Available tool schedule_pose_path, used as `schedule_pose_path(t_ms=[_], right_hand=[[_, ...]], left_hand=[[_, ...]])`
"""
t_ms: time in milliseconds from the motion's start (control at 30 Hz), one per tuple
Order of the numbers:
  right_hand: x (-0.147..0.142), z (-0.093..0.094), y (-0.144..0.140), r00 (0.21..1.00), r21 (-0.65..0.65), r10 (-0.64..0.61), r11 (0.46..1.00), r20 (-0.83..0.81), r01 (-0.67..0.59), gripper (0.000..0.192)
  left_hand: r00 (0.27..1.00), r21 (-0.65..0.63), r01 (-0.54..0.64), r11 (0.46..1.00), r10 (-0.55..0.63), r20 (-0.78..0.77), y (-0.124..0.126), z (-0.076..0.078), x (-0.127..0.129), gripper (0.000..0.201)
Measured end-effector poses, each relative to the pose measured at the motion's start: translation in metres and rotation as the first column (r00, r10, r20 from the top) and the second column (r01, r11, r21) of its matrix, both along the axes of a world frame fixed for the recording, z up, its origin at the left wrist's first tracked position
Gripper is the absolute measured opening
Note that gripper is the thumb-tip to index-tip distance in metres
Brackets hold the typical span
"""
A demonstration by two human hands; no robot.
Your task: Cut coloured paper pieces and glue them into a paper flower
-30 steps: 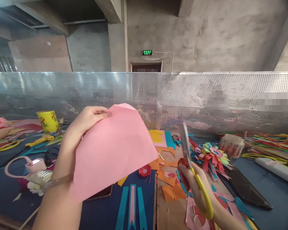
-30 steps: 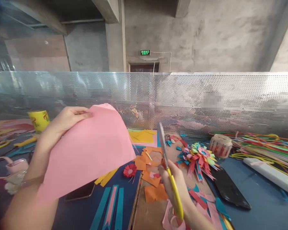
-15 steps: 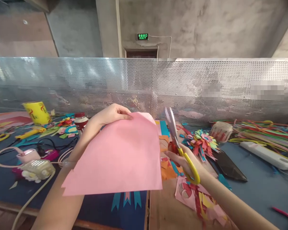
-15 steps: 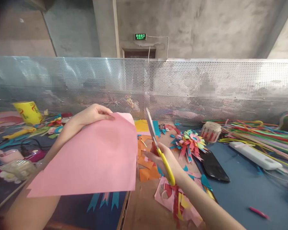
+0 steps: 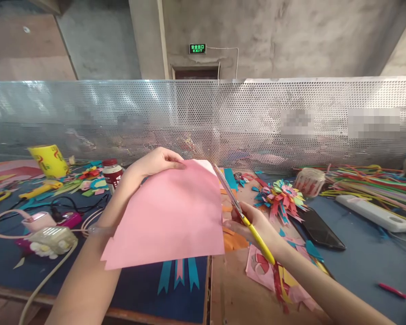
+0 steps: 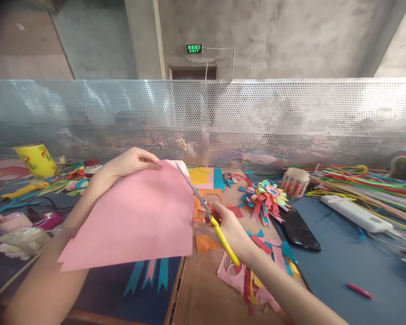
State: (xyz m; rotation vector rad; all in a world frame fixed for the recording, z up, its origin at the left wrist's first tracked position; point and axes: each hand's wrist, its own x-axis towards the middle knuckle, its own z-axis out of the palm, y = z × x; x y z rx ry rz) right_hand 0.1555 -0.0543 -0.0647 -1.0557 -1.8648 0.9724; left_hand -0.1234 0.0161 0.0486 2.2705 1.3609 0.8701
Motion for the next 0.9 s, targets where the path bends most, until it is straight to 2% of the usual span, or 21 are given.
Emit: schedule_pose_path(t_ms=[200, 400, 533, 667, 733, 900], right_hand=[[-0.001, -0.004, 0.001, 1.0, 0.013, 0.006, 1.0, 0.013, -0.007, 0.026], [0.009, 0.004, -0.001, 0.995, 0.046, -0.041, 0.998, 0.086, 0.037, 0.018], [0.015, 0.005, -0.003, 0.989, 0.054, -0.051, 0.998, 0.137, 0.044, 0.021], [0.012, -0.001, -0.006, 0.987, 0.074, -0.009, 0.997, 0.159, -0.003, 0.023], [0.007, -0.003, -0.007, 0.986, 0.072, -0.035, 0.997, 0.162, 0.024, 0.024], [-0.005, -0.005, -0.013, 0.98, -0.072, -0.102, 0.991, 0.169, 0.115, 0.03]], left_hand=[[1.0, 0.018, -0.001, 1.0, 0.001, -0.008, -0.001, 0.001, -0.001, 0.027], [0.998, 0.011, -0.053, 0.999, 0.053, 0.024, -0.006, 0.002, -0.006, 0.025], [0.992, 0.032, -0.091, 0.995, 0.088, 0.088, -0.008, 0.005, -0.012, 0.027], [0.969, 0.077, -0.185, 0.98, 0.169, 0.179, -0.012, 0.008, -0.026, 0.03], [0.948, 0.112, -0.251, 0.961, 0.221, 0.23, -0.016, 0.01, -0.038, 0.031], [0.865, 0.191, -0.43, 0.882, 0.342, 0.367, -0.028, 0.013, -0.072, 0.034]])
